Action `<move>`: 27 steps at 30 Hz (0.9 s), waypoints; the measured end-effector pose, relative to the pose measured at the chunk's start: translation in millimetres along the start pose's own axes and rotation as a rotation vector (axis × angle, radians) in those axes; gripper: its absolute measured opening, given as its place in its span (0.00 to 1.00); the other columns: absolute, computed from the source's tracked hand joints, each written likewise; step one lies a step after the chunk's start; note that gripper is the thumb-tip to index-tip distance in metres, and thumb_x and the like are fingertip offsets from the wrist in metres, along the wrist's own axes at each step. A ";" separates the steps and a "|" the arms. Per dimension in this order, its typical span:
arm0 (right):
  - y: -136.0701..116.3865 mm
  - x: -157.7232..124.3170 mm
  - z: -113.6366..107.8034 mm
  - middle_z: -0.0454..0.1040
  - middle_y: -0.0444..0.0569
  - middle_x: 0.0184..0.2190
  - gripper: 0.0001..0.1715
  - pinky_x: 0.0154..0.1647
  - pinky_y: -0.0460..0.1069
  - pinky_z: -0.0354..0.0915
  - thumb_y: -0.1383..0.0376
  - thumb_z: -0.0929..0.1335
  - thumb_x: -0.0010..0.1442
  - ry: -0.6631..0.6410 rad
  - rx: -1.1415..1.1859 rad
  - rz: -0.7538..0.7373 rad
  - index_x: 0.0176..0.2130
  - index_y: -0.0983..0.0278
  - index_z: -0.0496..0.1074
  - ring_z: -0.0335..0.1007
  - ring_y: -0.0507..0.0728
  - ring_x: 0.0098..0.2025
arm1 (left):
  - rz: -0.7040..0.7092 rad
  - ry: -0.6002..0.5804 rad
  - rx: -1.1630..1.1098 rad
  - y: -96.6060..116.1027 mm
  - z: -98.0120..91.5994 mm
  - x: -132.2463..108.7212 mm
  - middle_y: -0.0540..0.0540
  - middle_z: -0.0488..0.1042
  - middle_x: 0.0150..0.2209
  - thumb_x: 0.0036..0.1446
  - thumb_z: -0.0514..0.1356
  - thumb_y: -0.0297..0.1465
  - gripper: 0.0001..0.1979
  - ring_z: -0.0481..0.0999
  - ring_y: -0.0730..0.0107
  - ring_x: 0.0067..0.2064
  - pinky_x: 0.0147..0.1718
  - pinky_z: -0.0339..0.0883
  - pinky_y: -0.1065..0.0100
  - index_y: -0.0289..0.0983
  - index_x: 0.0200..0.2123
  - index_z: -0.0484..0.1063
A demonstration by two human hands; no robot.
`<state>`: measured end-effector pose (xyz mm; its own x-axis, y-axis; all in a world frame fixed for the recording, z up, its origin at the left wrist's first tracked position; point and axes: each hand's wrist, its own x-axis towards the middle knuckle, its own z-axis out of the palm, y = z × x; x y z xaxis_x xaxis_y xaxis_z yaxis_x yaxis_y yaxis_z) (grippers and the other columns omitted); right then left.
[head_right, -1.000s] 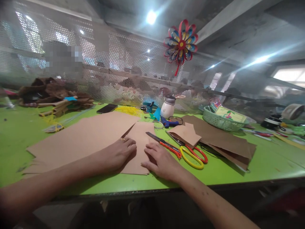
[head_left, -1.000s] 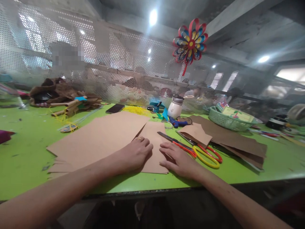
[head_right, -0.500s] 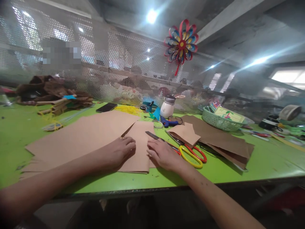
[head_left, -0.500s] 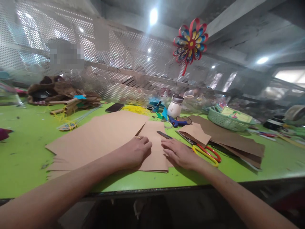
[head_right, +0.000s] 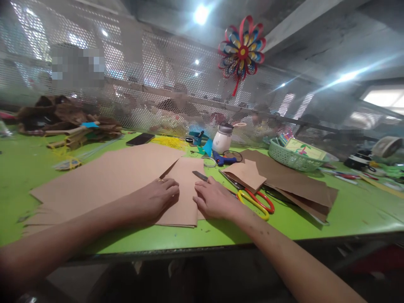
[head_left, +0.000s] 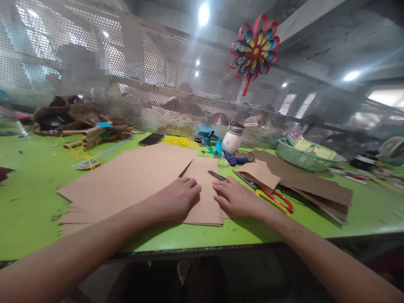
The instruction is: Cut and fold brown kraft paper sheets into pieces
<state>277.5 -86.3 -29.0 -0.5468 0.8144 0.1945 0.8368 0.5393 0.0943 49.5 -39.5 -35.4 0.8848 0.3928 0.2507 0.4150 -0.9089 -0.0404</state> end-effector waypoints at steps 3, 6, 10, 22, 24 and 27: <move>-0.5 -3.0 5.2 0.74 0.55 0.51 0.19 0.48 0.57 0.60 0.60 0.61 0.68 0.004 -0.004 0.048 0.50 0.67 0.72 0.64 0.62 0.44 | 0.019 0.006 0.009 -0.1 -0.5 -1.1 0.42 0.69 0.38 0.64 0.49 0.27 0.07 0.67 0.61 0.39 0.39 0.60 0.62 0.36 0.36 0.66; -0.4 -5.0 11.7 0.71 0.55 0.56 0.22 0.50 0.58 0.60 0.59 0.60 0.68 0.023 -0.001 0.087 0.54 0.68 0.71 0.63 0.63 0.46 | 0.035 0.021 0.004 0.2 -1.9 -3.2 0.42 0.69 0.38 0.65 0.48 0.27 0.08 0.67 0.61 0.40 0.40 0.60 0.63 0.36 0.37 0.67; -2.6 -5.2 7.0 0.73 0.56 0.53 0.19 0.50 0.59 0.62 0.60 0.61 0.67 0.017 0.012 0.093 0.50 0.67 0.73 0.64 0.63 0.47 | 0.037 0.030 0.014 0.2 -2.3 -5.1 0.42 0.68 0.38 0.64 0.50 0.27 0.07 0.66 0.61 0.39 0.39 0.60 0.63 0.37 0.37 0.67; -38.5 -36.7 23.6 0.75 0.60 0.50 0.19 0.59 0.58 0.63 0.65 0.62 0.68 0.235 0.000 0.011 0.49 0.74 0.73 0.67 0.64 0.55 | 0.034 0.011 0.018 1.2 -3.2 -3.6 0.41 0.68 0.37 0.65 0.48 0.27 0.09 0.66 0.60 0.39 0.38 0.60 0.62 0.36 0.35 0.67; -38.0 -35.8 24.6 0.75 0.60 0.50 0.18 0.57 0.59 0.64 0.64 0.62 0.68 0.232 -0.017 0.028 0.50 0.73 0.73 0.68 0.64 0.55 | 0.032 0.000 0.013 0.6 -2.4 -3.0 0.41 0.68 0.38 0.64 0.48 0.27 0.09 0.66 0.60 0.39 0.39 0.60 0.62 0.36 0.35 0.67; -39.3 -36.7 19.3 0.75 0.59 0.51 0.17 0.56 0.60 0.65 0.64 0.63 0.67 0.227 0.015 0.055 0.49 0.71 0.73 0.68 0.64 0.54 | 0.037 0.004 0.005 -0.3 -0.8 -2.7 0.41 0.69 0.39 0.65 0.48 0.27 0.09 0.66 0.60 0.41 0.41 0.60 0.62 0.36 0.37 0.67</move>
<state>264.1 -133.3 -58.7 -0.4787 0.7745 0.4134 0.8637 0.5000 0.0635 46.7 -40.4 -35.3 0.8987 0.3581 0.2533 0.3827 -0.9223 -0.0543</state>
